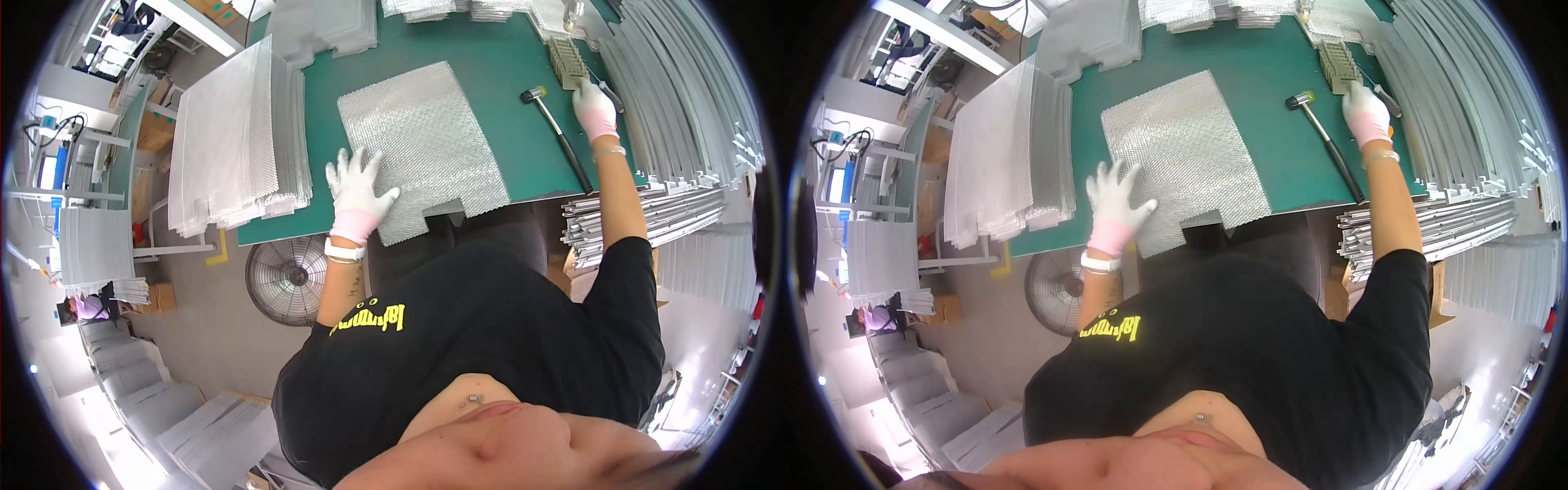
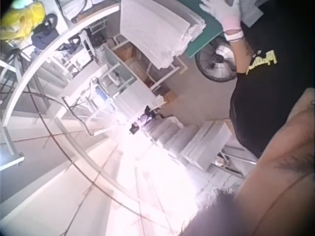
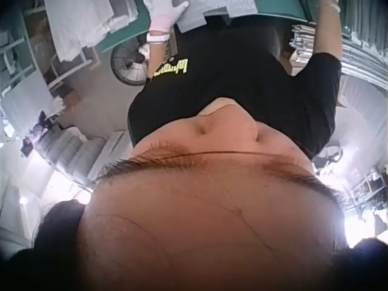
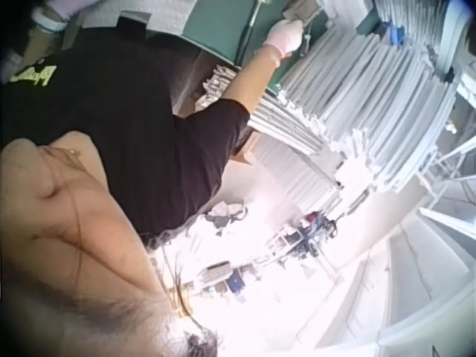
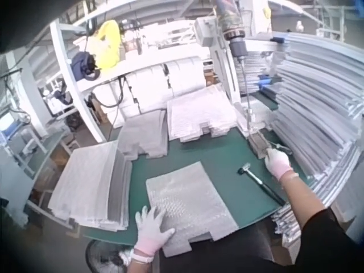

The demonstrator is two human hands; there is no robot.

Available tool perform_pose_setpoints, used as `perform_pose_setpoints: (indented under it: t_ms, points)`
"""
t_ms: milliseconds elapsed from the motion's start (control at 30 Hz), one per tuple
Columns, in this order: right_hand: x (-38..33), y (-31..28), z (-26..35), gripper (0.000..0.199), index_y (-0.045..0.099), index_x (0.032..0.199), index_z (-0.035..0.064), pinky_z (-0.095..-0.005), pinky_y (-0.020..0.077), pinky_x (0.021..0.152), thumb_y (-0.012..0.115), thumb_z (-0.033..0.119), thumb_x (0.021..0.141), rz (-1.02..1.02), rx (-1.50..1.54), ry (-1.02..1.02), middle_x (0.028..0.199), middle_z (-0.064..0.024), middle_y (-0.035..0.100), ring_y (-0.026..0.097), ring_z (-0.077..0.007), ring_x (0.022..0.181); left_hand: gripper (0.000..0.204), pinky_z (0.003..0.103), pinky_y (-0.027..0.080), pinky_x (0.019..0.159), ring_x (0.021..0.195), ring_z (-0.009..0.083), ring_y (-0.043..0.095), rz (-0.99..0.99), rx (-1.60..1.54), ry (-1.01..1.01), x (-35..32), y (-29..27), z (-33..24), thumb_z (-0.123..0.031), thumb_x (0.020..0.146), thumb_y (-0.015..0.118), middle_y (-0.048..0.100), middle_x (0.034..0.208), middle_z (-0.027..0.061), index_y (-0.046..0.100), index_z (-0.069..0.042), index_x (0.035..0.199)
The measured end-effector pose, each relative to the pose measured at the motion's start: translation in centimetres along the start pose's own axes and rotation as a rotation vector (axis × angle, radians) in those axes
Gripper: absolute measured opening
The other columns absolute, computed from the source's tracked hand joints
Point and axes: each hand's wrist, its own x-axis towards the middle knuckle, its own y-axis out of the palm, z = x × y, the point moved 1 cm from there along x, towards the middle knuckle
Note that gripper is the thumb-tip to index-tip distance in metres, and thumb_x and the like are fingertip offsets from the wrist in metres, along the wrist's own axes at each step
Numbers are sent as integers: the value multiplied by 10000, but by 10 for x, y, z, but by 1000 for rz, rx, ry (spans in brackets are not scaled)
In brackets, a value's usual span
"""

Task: Assembling metal frames onto mesh filter panels using a rubber mallet and an electric screwdriver.

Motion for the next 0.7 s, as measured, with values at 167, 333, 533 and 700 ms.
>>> perform_pose_setpoints:
  t_ms: [167, 333, 533, 700]
  points:
    - [-44, -32, -20, 436, 632, 1225, 60, -375, 507, 952, 530, -61, 819, -392, 135, -315, 1096, -197, 657, 616, -329, 1137, 733, 580, 248, 1132, 1367, 442, 347, -491, -161, 97, -55, -23, -27, -288, 712, 812, 464, 1401, 181, 519, -56, 1343]
    - [-153, -111, 83, 365, 634, 1146, 17, -288, 501, 869, 600, -57, 791, -48, 905, -325, 906, -61, 573, 641, -157, 940, 348, 395, 506, 932, 1046, 286, 654, 280, -1136, 296, -114, 0, -49, -180, 926, 662, 669, 1165, 147, 631, -28, 1237]
    - [-290, -52, 164, 221, 621, 1029, 35, -278, 477, 785, 701, 7, 825, 468, 1429, -531, 984, -53, 553, 575, -134, 871, 356, 375, 524, 883, 904, 197, 666, 503, -1766, -272, -134, 40, -87, -295, 1009, 563, 687, 1061, 118, 642, 6, 1181]
    - [-320, -21, 162, 591, 507, 1347, 20, -280, 518, 802, 645, -52, 777, 895, 1225, -441, 1049, -80, 572, 615, -183, 872, 183, 307, 520, 759, 808, 108, 642, 237, -1019, 207, -131, 45, -65, -138, 986, 541, 680, 856, 39, 666, -5, 987]
